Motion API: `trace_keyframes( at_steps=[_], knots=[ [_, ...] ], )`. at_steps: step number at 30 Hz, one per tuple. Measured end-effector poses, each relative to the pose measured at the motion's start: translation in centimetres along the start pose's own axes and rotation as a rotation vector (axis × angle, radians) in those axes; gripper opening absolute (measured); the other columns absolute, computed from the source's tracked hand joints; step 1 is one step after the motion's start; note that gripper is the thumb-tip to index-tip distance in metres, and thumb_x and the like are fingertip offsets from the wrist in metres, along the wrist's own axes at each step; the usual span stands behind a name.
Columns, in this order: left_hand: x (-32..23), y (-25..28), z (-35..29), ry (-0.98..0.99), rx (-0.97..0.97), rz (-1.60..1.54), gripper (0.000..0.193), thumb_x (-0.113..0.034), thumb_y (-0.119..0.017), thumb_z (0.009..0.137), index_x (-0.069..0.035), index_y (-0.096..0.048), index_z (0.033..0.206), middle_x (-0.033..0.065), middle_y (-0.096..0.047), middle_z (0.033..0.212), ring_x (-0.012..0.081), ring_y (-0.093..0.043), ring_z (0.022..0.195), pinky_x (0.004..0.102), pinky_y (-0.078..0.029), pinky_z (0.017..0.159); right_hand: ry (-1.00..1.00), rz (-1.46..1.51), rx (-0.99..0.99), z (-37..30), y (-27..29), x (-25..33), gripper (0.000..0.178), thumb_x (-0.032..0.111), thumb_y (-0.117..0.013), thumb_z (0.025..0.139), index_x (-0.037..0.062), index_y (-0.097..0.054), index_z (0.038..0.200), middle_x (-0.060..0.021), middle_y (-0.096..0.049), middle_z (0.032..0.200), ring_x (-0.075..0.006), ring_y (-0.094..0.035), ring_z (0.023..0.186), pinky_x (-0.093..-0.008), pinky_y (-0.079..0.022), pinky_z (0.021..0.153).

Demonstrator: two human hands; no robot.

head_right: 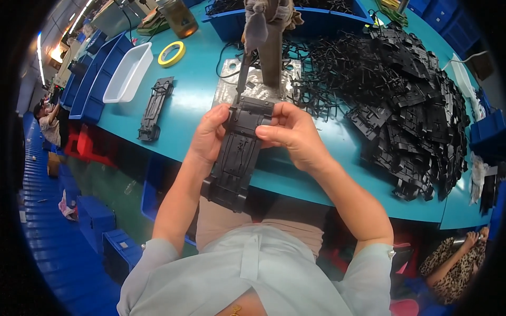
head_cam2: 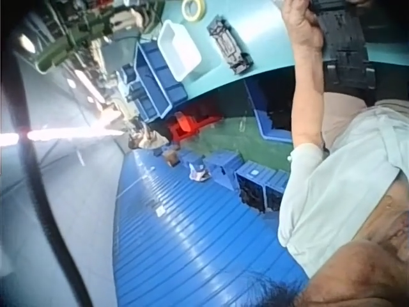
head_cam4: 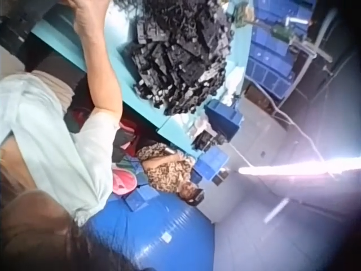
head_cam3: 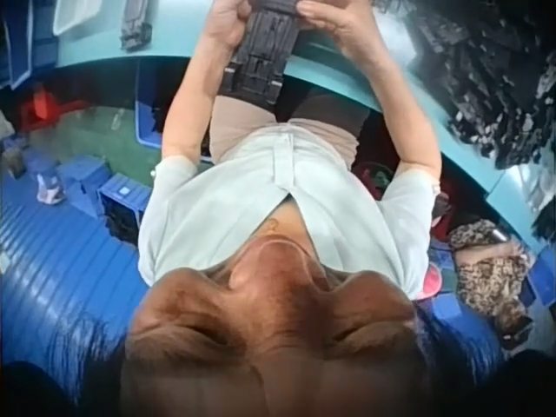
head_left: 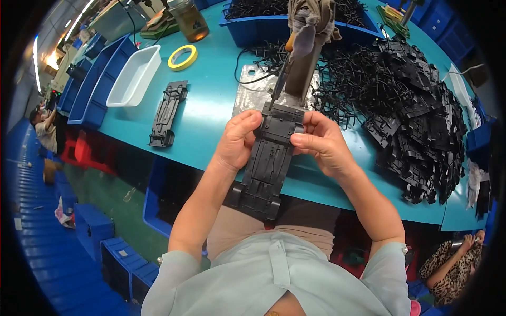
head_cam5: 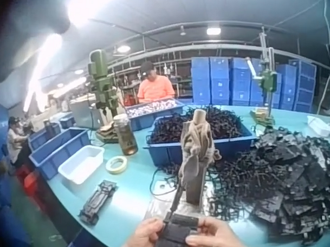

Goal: Assembling black plastic components for a product at a factory workbench.

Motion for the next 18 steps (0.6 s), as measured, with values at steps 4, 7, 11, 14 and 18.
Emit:
trace_keyframes(
  at_steps=[4,7,11,14,18],
  knots=[
    [-0.25,-0.53,-0.27,-0.006,0.005,0.012,0.019,-0.021,-0.060,0.090,-0.003,-0.056,0.094,0.0043,-0.061,0.088,0.0114,-0.061,0.078,0.0251,-0.054,0.067,0.003,0.007,0.003,-0.06,-0.31,0.14,0.032,0.012,-0.073,0.076,0.0050,-0.055,0.102,-0.0029,-0.062,0.090,-0.0101,-0.061,0.080,-0.0259,-0.054,0.067],
    [0.03,0.10,-0.15,-0.002,0.033,0.000,0.020,-0.022,-0.059,0.091,-0.003,-0.056,0.096,0.0047,-0.062,0.089,0.0110,-0.061,0.075,0.0243,-0.054,0.064,0.005,-0.001,-0.001,-0.06,-0.46,0.17,0.032,0.013,-0.073,0.076,0.0056,-0.055,0.102,-0.0022,-0.061,0.090,-0.0094,-0.060,0.078,-0.0251,-0.054,0.066],
    [0.09,-0.19,-0.20,-0.002,0.036,-0.001,0.021,-0.022,-0.058,0.091,-0.002,-0.056,0.098,0.0057,-0.062,0.090,0.0111,-0.062,0.075,0.0243,-0.055,0.063,-0.008,0.004,-0.001,-0.18,-0.37,0.15,0.032,0.014,-0.073,0.077,0.0064,-0.054,0.102,-0.0010,-0.060,0.088,-0.0084,-0.058,0.077,-0.0243,-0.053,0.065],
    [0.08,-0.32,-0.13,0.003,0.047,-0.015,0.023,-0.023,-0.058,0.091,-0.002,-0.056,0.098,0.0069,-0.063,0.092,0.0118,-0.063,0.077,0.0253,-0.056,0.065,-0.001,0.010,-0.006,-0.13,-0.51,0.39,0.032,0.014,-0.073,0.077,0.0068,-0.054,0.101,-0.0007,-0.059,0.088,-0.0083,-0.058,0.078,-0.0244,-0.053,0.065],
    [0.04,-0.63,-0.30,0.006,0.056,-0.009,0.025,-0.026,-0.059,0.091,-0.002,-0.056,0.099,0.0078,-0.063,0.093,0.0127,-0.064,0.078,0.0263,-0.056,0.066,0.002,0.020,0.007,-0.11,-0.65,0.47,0.032,0.015,-0.072,0.077,0.0070,-0.053,0.101,-0.0005,-0.059,0.088,-0.0083,-0.058,0.077,-0.0248,-0.053,0.065]
  ],
)
Point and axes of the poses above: each hand's wrist, its own z-axis towards the middle knuckle, its own y-axis out of the back of the hand, x = y × z, the point moved 10 cm from there along z, towards the middle knuckle
